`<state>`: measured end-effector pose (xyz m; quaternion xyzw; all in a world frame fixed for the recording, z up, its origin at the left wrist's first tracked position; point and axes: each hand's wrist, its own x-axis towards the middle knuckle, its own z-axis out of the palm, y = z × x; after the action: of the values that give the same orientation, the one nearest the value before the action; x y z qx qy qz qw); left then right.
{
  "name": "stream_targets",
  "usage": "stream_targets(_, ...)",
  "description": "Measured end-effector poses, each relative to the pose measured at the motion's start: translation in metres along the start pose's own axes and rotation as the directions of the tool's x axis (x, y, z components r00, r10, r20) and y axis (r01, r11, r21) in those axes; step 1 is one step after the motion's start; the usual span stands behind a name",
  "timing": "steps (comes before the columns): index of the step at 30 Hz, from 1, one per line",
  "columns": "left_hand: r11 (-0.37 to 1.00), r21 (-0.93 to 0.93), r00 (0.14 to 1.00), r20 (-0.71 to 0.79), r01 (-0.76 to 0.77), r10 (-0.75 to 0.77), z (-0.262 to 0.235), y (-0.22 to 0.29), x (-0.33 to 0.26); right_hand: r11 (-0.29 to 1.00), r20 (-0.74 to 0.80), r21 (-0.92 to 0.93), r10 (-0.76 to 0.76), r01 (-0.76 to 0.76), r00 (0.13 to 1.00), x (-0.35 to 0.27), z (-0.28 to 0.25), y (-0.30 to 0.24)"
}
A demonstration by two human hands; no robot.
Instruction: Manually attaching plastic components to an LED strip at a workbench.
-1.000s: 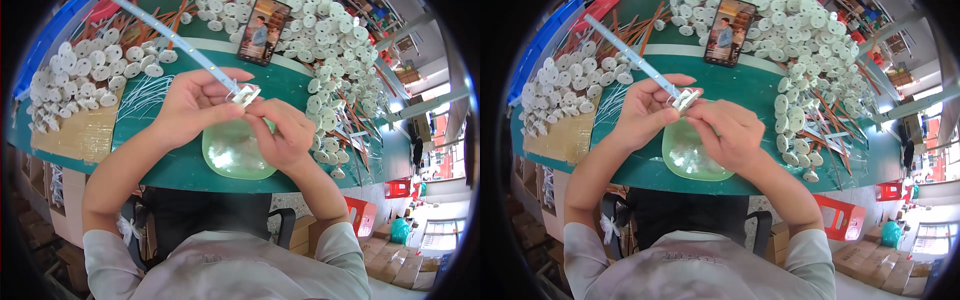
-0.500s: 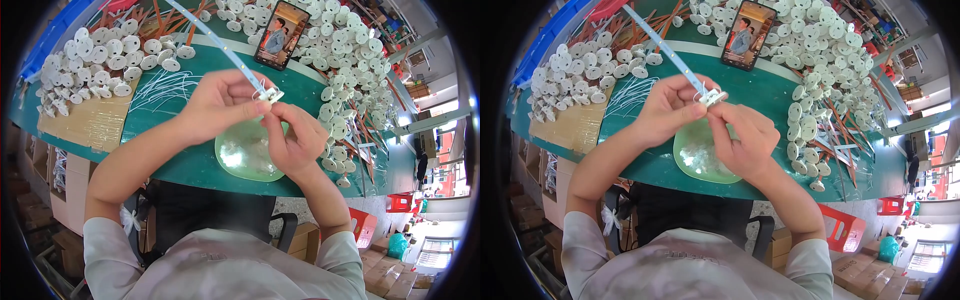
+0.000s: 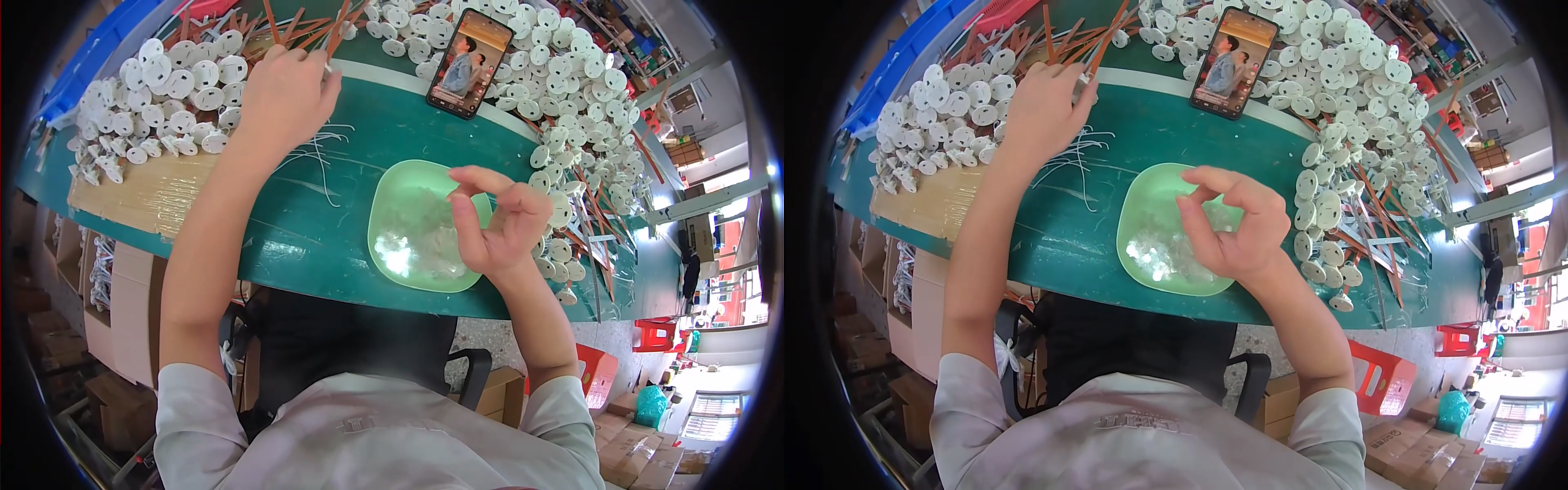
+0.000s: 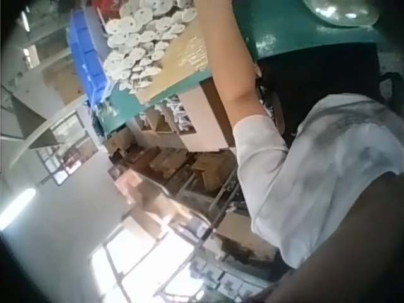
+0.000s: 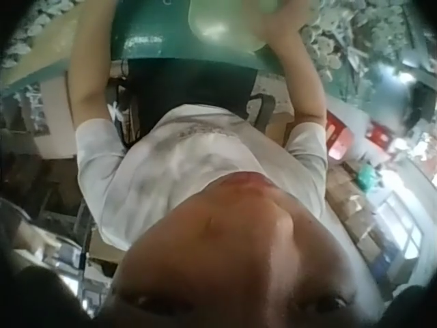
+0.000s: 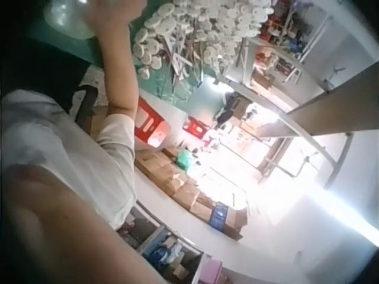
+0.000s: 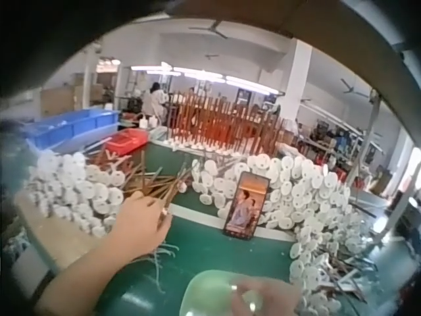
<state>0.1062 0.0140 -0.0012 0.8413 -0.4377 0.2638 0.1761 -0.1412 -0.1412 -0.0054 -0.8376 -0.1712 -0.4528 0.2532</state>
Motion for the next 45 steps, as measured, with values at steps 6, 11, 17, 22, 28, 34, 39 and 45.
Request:
stream_targets(6,0.992,0.081,0.992,-0.073,-0.094,0.100,0.017,0.000,-0.004,0.993,0.178,-0.113,0.037,-0.017,0.983,0.007,-0.013,-0.005)
stream_targets(11,0.962,-0.037,0.955,-0.132,-0.272,0.265,0.027,-0.001,-0.002,0.967,-0.008,-0.247,0.054,-0.055,0.998,0.014,-0.011,-0.002)
stream_targets(17,0.963,0.003,0.960,0.076,-0.271,0.270,0.024,-0.002,-0.002,0.783,-0.155,-0.597,0.101,-0.175,0.983,0.037,-0.059,0.020)
stream_targets(22,0.981,-0.001,0.981,-0.042,-0.192,0.191,0.020,-0.004,-0.001,0.369,-0.192,-0.832,0.509,-0.414,0.839,0.038,-0.132,0.039)
stream_targets(28,0.968,0.013,0.966,0.075,-0.249,0.247,0.020,0.006,-0.004,0.059,-0.190,-0.774,0.928,-0.631,0.320,0.007,-0.164,0.073)
stream_targets(34,0.962,-0.075,0.964,0.020,-0.264,0.266,0.018,0.013,-0.009,0.155,-0.156,-0.714,0.916,-0.683,0.371,-0.015,-0.180,0.096)
stream_targets(39,0.956,-0.119,0.963,-0.013,-0.268,0.269,0.020,0.016,-0.011,0.148,-0.214,-0.772,0.855,-0.618,0.472,-0.032,-0.188,0.116)
stream_targets(45,0.930,-0.153,0.943,-0.026,-0.333,0.333,0.024,0.017,-0.014,0.095,-0.231,-0.785,0.872,-0.612,0.432,-0.028,-0.186,0.114)
